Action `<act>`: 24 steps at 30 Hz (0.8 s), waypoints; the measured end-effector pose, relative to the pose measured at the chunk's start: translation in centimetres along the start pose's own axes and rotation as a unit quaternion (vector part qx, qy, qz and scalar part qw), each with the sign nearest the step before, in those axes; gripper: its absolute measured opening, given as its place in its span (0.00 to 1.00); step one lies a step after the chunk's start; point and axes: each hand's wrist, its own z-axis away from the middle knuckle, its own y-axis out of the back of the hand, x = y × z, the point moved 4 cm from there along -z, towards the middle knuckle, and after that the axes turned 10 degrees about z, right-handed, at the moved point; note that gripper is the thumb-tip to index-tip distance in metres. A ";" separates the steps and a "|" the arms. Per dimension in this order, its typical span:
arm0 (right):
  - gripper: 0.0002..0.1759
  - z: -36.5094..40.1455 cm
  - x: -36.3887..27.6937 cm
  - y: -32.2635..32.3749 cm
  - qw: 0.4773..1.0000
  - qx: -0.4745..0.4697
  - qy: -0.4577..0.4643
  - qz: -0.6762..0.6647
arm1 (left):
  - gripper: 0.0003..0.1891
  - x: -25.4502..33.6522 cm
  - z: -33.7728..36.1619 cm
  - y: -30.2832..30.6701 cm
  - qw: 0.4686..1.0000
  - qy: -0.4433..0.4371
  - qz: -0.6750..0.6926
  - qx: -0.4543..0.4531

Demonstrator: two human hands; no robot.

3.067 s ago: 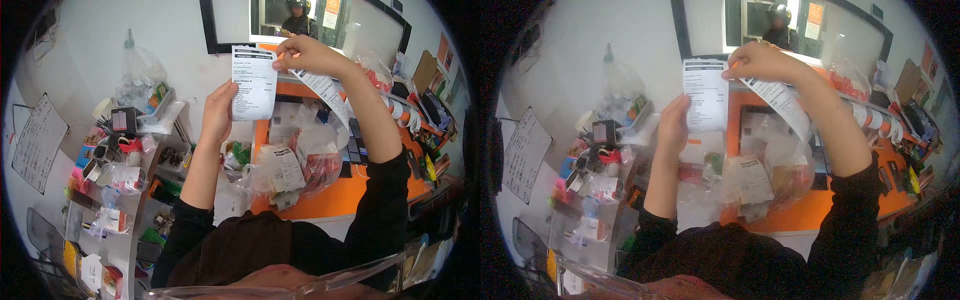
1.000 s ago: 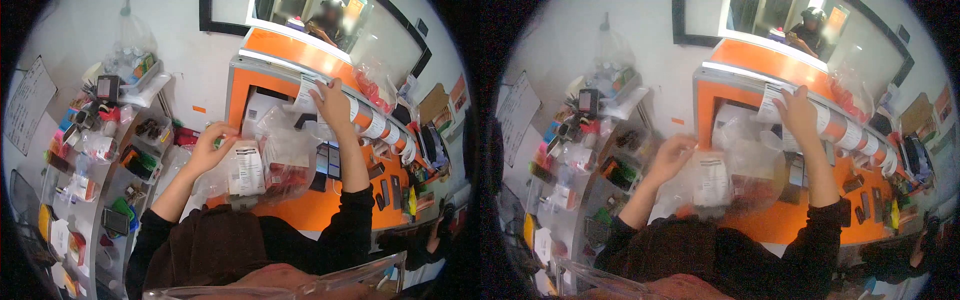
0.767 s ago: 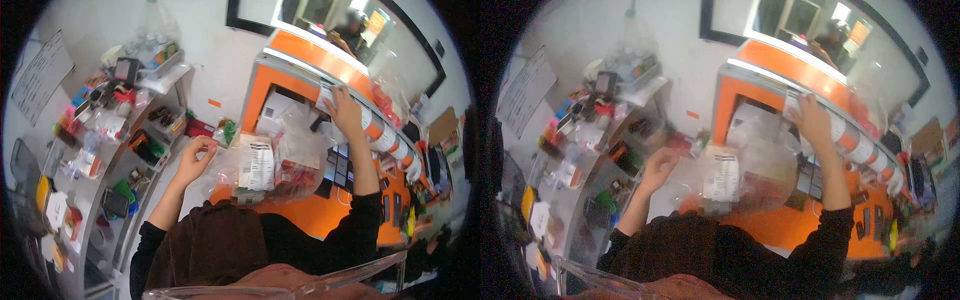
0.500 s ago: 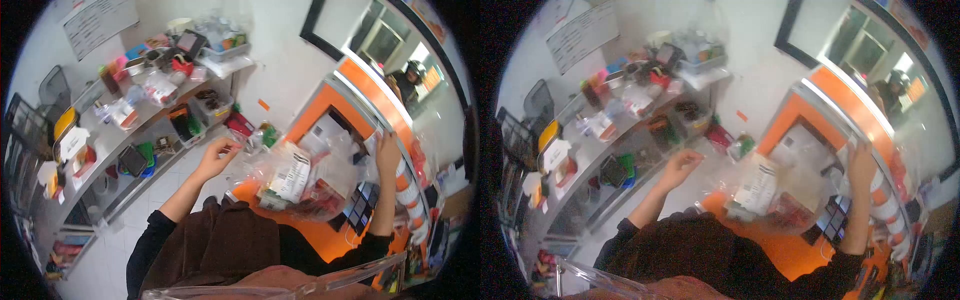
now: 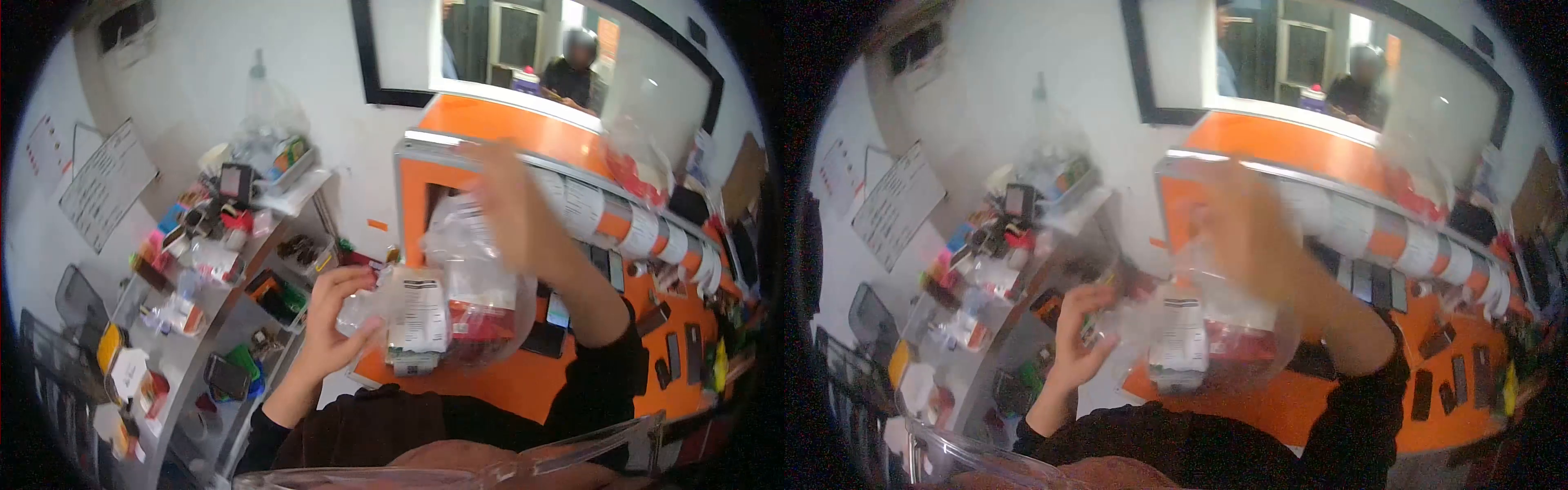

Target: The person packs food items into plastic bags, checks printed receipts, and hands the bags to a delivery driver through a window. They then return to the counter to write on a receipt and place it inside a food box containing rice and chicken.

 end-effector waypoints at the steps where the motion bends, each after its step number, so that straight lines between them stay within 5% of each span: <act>1: 0.22 -0.5 -2.5 -0.7 0.998 0.010 0.061 -0.031 | 0.15 1.0 -1.1 -1.2 1.000 -0.002 -0.007 0.019; 4: 0.24 -1.4 -6.5 -2.7 0.978 -0.019 0.160 -0.134 | 0.15 1.8 -3.2 -3.7 0.990 0.035 0.078 0.113; 6: 0.24 -2.7 -6.8 -3.1 0.964 -0.051 0.175 -0.194 | 0.13 -0.2 -2.3 -4.7 0.931 0.122 0.270 0.214; 8: 0.25 -5.2 -5.2 -3.7 0.940 -0.055 0.181 -0.283 | 0.12 -2.4 -1.4 -4.0 0.922 0.076 0.308 0.223; 10: 0.26 -8.6 -2.4 -3.8 0.953 -0.076 0.170 -0.241 | 0.13 -3.6 -1.1 -3.4 0.906 0.102 0.304 0.275; 15: 0.21 -17.9 10.8 -9.3 0.991 0.047 -0.048 -0.112 | 0.08 -5.2 0.6 -1.8 0.879 0.123 0.266 0.377; 20: 0.08 -15.1 22.2 -17.8 0.975 0.125 -0.173 0.063 | 0.07 -8.8 5.8 1.6 0.891 0.150 0.158 0.398; 24: 0.07 -15.8 22.9 -20.2 0.990 -0.032 -0.131 0.050 | 0.15 -10.9 10.8 2.9 0.873 0.182 0.041 0.450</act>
